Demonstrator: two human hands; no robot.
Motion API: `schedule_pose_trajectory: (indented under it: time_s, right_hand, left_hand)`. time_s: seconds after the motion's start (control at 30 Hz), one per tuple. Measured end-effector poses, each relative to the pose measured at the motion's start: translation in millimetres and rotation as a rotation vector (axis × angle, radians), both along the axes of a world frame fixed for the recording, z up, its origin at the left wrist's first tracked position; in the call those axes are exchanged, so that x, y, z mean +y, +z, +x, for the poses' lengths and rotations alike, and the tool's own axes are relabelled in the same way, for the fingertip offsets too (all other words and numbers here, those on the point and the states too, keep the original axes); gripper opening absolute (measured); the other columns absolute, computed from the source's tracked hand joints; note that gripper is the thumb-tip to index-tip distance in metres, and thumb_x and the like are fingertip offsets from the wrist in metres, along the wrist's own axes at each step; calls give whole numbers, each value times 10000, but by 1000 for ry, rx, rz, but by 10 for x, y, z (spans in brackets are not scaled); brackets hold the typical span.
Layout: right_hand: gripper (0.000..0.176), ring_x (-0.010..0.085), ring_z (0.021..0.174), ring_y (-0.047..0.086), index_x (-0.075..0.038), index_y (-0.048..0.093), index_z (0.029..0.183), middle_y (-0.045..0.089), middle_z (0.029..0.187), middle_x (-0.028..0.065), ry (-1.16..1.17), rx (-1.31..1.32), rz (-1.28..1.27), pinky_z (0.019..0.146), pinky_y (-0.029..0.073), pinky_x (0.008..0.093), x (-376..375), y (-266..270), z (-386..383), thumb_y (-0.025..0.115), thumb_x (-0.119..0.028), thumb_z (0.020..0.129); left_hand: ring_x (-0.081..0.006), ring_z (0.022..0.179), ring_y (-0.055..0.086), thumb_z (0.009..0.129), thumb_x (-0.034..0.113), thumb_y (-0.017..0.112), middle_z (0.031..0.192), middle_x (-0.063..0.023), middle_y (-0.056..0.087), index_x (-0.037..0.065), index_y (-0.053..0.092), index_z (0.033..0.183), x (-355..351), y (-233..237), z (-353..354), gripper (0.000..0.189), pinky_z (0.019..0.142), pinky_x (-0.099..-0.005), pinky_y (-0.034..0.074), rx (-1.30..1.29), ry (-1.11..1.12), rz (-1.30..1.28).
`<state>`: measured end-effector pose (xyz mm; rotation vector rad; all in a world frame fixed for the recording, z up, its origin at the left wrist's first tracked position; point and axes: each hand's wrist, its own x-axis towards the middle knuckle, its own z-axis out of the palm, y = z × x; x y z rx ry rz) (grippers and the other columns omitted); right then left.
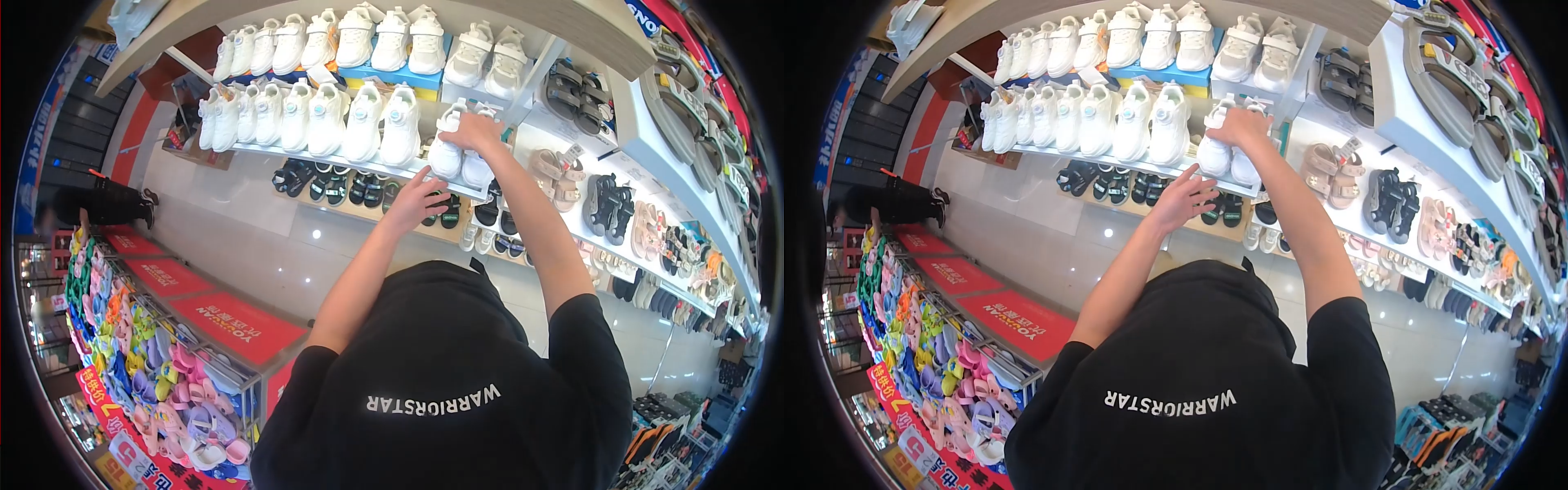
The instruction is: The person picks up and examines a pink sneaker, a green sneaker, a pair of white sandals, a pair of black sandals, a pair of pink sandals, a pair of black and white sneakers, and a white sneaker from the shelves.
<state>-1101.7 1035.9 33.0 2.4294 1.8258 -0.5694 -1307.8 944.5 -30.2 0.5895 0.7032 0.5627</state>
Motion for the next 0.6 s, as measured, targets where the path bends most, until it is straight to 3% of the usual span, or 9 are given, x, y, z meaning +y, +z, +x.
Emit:
schedule_pose_trajectory:
  time_s: [0.37,0.53,0.6]
  right_hand:
    - [659,377,1180,596,-112,716,1136,677,1213,153,6,37,24,1035,307,696,33,-20,-1,746,-586,679]
    - [722,395,1220,556,-116,691,1172,659,1243,157,33,22,0,1021,307,692,-21,2,16,765,-625,665]
    - [756,403,1220,550,-107,664,1192,669,1216,160,85,-22,112,1012,319,676,-70,4,12,770,-643,670]
  left_hand:
    - [-353,1234,545,1023,267,509,1426,-229,469,21,120,1547,-124,-62,-78,697,984,-472,483,22,85,-19]
    - [-323,1207,571,1024,299,507,1386,-214,521,12,337,1469,-260,-79,-158,556,952,-440,492,61,87,-59]
    - [-309,1198,577,1022,303,510,1369,-204,541,14,383,1442,-311,-118,-201,525,946,-429,494,59,76,-66]
